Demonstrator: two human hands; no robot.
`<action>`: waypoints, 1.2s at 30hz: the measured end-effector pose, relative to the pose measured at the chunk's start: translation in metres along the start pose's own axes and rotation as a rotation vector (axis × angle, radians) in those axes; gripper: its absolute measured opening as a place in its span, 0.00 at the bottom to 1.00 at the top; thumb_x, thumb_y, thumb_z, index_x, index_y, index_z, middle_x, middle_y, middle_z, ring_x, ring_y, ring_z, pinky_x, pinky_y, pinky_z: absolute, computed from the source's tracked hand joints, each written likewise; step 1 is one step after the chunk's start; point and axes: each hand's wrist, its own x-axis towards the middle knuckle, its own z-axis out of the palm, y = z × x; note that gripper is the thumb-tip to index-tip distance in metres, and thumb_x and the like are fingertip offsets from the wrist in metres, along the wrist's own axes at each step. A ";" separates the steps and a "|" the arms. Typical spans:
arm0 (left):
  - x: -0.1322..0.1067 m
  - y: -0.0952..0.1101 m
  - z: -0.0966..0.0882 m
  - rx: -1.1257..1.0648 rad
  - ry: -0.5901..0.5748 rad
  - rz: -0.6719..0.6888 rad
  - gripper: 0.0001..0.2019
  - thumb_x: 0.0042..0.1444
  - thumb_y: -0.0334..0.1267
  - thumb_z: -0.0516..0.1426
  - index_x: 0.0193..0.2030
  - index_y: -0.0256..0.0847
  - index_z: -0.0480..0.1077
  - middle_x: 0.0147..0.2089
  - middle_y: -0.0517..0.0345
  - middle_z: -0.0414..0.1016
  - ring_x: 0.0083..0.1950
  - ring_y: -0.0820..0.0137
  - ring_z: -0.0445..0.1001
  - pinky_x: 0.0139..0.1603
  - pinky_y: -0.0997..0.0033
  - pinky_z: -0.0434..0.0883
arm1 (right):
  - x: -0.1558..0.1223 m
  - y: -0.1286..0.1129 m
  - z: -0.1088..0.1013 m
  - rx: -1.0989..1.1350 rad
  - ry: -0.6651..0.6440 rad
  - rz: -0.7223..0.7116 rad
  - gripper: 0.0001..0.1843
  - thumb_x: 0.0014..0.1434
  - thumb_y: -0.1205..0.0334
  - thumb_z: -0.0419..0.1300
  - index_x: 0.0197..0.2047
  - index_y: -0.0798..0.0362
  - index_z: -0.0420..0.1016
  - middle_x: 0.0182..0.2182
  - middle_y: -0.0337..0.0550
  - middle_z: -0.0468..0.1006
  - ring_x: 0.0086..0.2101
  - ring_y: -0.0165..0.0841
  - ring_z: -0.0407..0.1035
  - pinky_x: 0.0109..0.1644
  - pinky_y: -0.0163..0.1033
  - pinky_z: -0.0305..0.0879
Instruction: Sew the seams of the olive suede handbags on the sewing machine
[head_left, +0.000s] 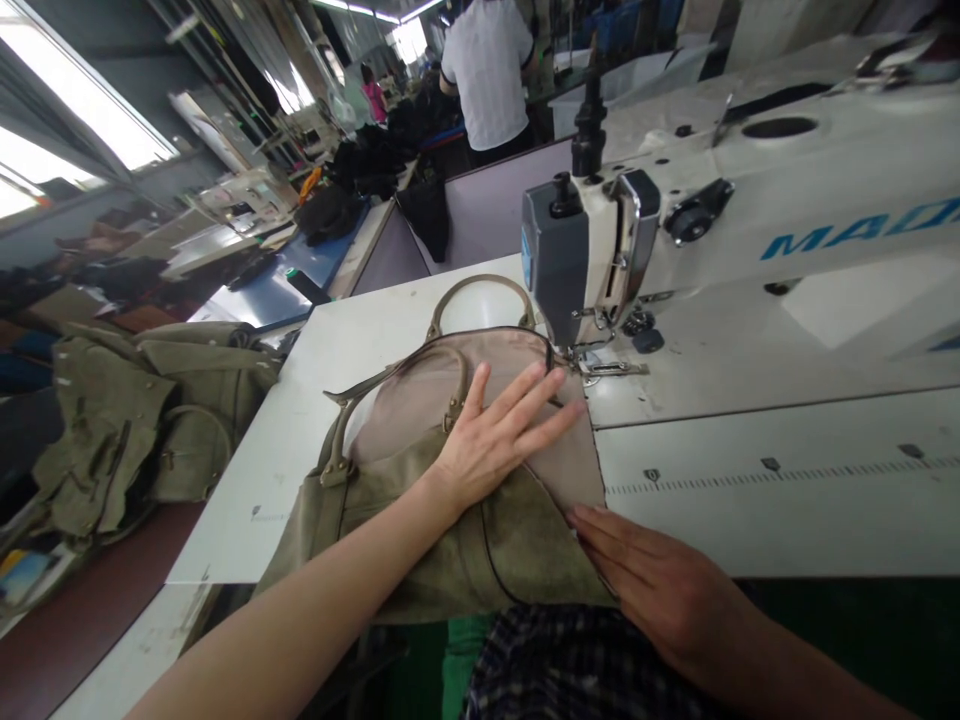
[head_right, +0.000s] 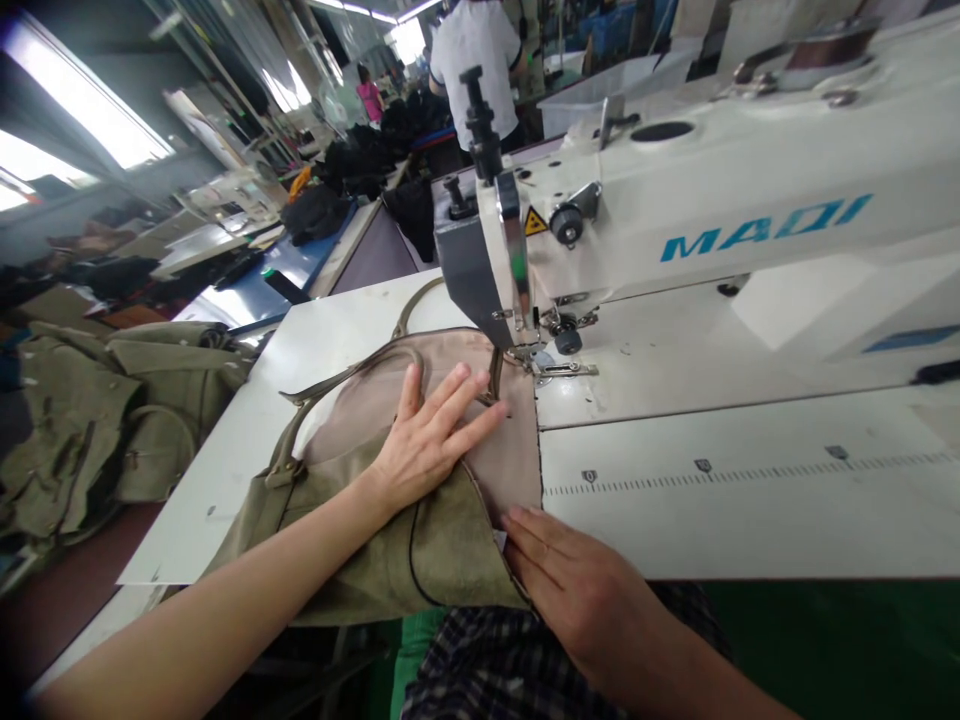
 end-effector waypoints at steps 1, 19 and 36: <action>0.002 -0.003 0.000 -0.033 -0.027 0.030 0.25 0.64 0.26 0.45 0.66 0.48 0.54 0.67 0.55 0.58 0.71 0.64 0.49 0.70 0.44 0.35 | 0.001 0.000 0.000 0.003 -0.003 -0.003 0.24 0.57 0.78 0.46 0.54 0.70 0.71 0.56 0.61 0.70 0.60 0.42 0.58 0.62 0.45 0.62; 0.027 -0.020 0.008 -0.740 -0.431 0.042 0.32 0.61 0.24 0.43 0.70 0.42 0.37 0.70 0.50 0.50 0.64 0.68 0.61 0.55 0.69 0.68 | 0.005 0.010 -0.008 -0.013 0.035 -0.008 0.23 0.64 0.76 0.40 0.48 0.64 0.75 0.51 0.53 0.76 0.56 0.35 0.65 0.62 0.37 0.59; 0.016 -0.031 0.001 -0.556 -0.657 0.056 0.21 0.68 0.48 0.43 0.66 0.57 0.55 0.71 0.52 0.49 0.70 0.60 0.49 0.65 0.39 0.51 | 0.023 0.033 -0.030 -0.066 -0.071 -0.110 0.21 0.63 0.77 0.44 0.51 0.65 0.75 0.50 0.55 0.75 0.54 0.33 0.67 0.61 0.34 0.59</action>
